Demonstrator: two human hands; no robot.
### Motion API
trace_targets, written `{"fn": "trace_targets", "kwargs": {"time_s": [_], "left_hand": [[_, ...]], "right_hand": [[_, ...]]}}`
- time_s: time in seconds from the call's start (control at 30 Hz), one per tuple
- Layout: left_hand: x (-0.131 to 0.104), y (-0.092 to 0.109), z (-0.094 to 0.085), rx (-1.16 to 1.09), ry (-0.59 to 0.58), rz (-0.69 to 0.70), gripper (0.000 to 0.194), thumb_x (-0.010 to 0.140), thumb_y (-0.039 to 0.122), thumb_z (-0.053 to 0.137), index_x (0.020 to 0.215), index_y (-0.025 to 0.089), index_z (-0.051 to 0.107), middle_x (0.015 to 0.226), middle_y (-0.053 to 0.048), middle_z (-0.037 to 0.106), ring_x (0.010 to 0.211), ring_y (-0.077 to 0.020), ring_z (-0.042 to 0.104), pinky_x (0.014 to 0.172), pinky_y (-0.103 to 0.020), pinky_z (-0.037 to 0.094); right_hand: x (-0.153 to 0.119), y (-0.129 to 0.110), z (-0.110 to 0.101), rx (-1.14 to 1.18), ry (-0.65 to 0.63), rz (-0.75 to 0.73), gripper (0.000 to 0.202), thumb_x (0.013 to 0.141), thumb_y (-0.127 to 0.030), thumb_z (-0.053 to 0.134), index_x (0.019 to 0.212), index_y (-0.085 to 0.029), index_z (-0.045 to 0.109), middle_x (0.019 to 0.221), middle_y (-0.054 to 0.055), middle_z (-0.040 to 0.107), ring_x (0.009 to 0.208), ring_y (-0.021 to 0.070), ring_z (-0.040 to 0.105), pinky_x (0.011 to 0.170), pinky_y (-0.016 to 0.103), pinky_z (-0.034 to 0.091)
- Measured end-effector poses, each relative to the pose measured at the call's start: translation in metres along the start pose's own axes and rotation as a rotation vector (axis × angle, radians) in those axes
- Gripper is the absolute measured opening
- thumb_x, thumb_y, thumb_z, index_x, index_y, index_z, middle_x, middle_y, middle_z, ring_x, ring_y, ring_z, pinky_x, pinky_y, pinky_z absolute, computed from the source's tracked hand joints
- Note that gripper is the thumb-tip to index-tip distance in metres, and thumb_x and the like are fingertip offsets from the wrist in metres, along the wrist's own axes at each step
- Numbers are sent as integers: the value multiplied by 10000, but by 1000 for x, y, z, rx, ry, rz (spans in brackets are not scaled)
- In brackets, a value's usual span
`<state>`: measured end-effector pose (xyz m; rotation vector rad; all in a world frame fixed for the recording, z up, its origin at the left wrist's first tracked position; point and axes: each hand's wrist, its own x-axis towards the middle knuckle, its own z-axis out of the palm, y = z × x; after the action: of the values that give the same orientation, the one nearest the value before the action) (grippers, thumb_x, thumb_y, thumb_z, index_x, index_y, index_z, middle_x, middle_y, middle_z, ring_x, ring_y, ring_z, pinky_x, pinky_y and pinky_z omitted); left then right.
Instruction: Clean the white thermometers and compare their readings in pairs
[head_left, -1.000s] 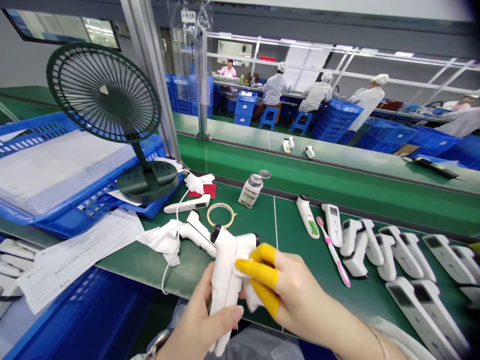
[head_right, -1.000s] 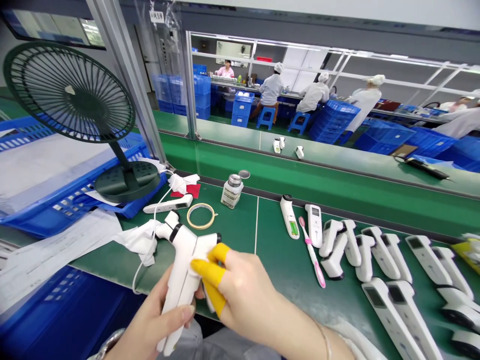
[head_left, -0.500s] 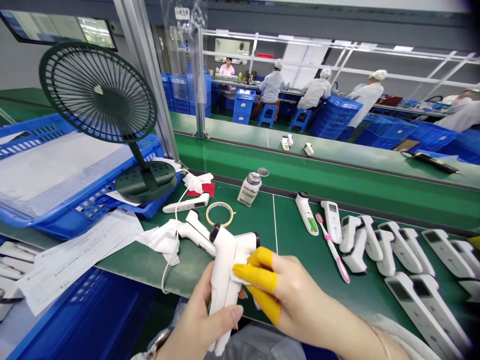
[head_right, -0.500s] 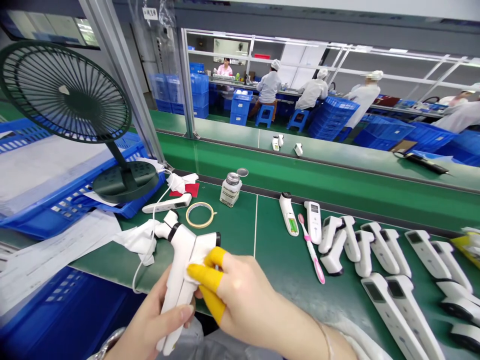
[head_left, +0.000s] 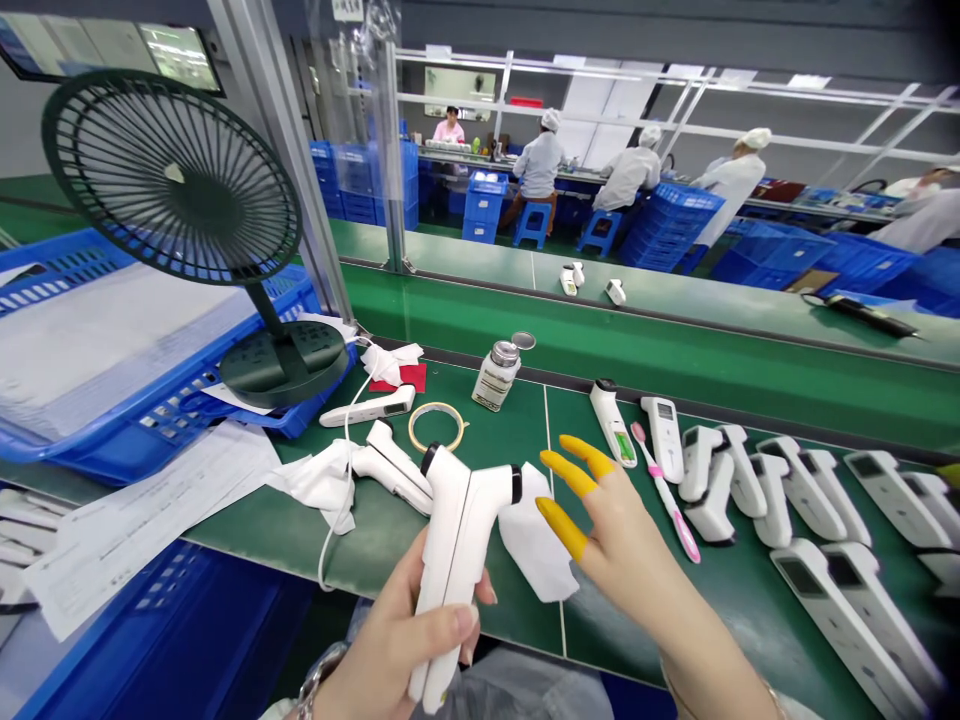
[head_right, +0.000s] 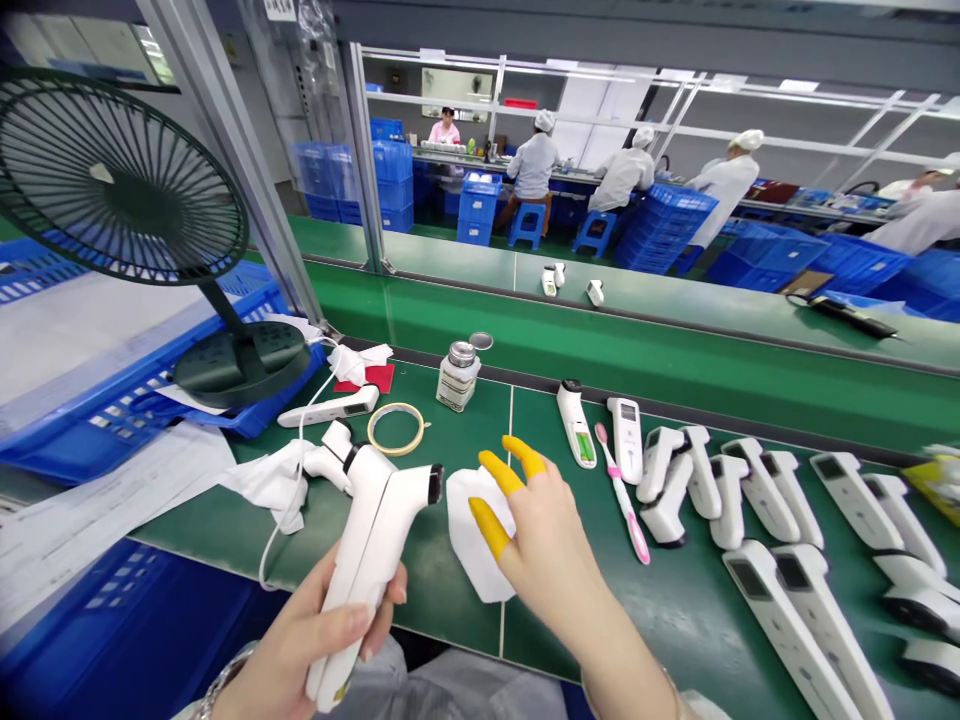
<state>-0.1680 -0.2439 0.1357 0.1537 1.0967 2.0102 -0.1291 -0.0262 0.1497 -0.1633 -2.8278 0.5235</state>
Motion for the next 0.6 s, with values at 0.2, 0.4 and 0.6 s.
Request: {"fn": "trace_targets", "kwargs": {"time_s": [0.2,0.4,0.6], "left_hand": [[6,-7,-2,-100,-71,-52,359,648,290,718,960,171,587,823,-47,623,519,-65,512,479,-190,336],[13,-21,-1,-103,-119,-122,503,709,403,680,1129,163,540,892,-93,663,588,-118,611,520,-209,417],[12,-21,3,-111,14,-163,371,873,375,470,1176,168,528,956,-107,685,924,-202,629,848,-344,450]], "right_hand": [[-16,-18,26,837,-139,196,431,821,-466,527,1182,-231,512,1153,110,583,1070,264,531,926,472,414],[-25,-45,47,1514,-320,500,353,740,-518,613,796,-170,588,537,-39,482,465,119,518,500,272,464],[-22,-55,42,1706,-220,620,363,676,-506,681,760,-179,549,591,-40,476,462,62,383,430,194,392]]}}
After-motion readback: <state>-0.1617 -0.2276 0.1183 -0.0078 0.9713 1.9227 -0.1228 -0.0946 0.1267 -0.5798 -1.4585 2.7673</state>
